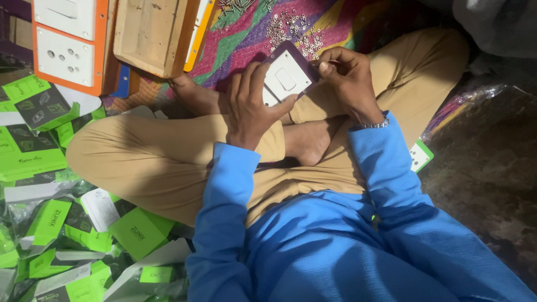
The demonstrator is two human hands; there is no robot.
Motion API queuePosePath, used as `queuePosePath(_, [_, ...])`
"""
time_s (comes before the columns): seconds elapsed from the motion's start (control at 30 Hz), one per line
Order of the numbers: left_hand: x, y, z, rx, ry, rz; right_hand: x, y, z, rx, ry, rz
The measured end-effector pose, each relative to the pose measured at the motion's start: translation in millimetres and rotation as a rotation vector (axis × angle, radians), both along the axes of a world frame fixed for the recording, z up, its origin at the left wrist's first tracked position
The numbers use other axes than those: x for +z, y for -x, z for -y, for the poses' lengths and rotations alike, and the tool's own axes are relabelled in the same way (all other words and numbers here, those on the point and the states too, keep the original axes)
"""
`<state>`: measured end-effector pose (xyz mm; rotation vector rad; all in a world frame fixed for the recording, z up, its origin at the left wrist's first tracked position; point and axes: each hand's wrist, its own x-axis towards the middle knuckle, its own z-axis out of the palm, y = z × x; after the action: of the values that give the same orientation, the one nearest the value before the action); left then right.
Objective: The person sits cross-legged on a mat and assembles electrical socket units by hand. They pick up a purple socket backplate, insert metal terminals and screws, and attach a white faceplate. The person repeats this process for multiple units, handling screws and components from piles on the floor.
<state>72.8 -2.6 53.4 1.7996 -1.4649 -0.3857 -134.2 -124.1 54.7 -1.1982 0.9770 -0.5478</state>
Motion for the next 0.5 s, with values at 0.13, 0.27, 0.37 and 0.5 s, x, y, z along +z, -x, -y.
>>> queuePosePath(0.13, [-2.2, 0.0, 0.4, 0.013, 0.018, 0.0, 3.1, 0.2, 1.2, 0.048, 0.0, 0.036])
queuePosePath(0.27, [-5.0, -1.0, 0.5, 0.009, 0.036, 0.007, 5.7, -0.6, 1.6, 0.066, -0.02, 0.067])
queuePosePath(0.37, [-6.4, -1.8, 0.3, -0.001, 0.032, -0.003, 7.9, -2.2, 1.7, 0.078, -0.009, 0.044])
queuePosePath(0.5, [-8.0, -1.3, -0.1, 0.0, 0.023, 0.005, 10.6, -2.8, 1.9, 0.134, 0.072, 0.03])
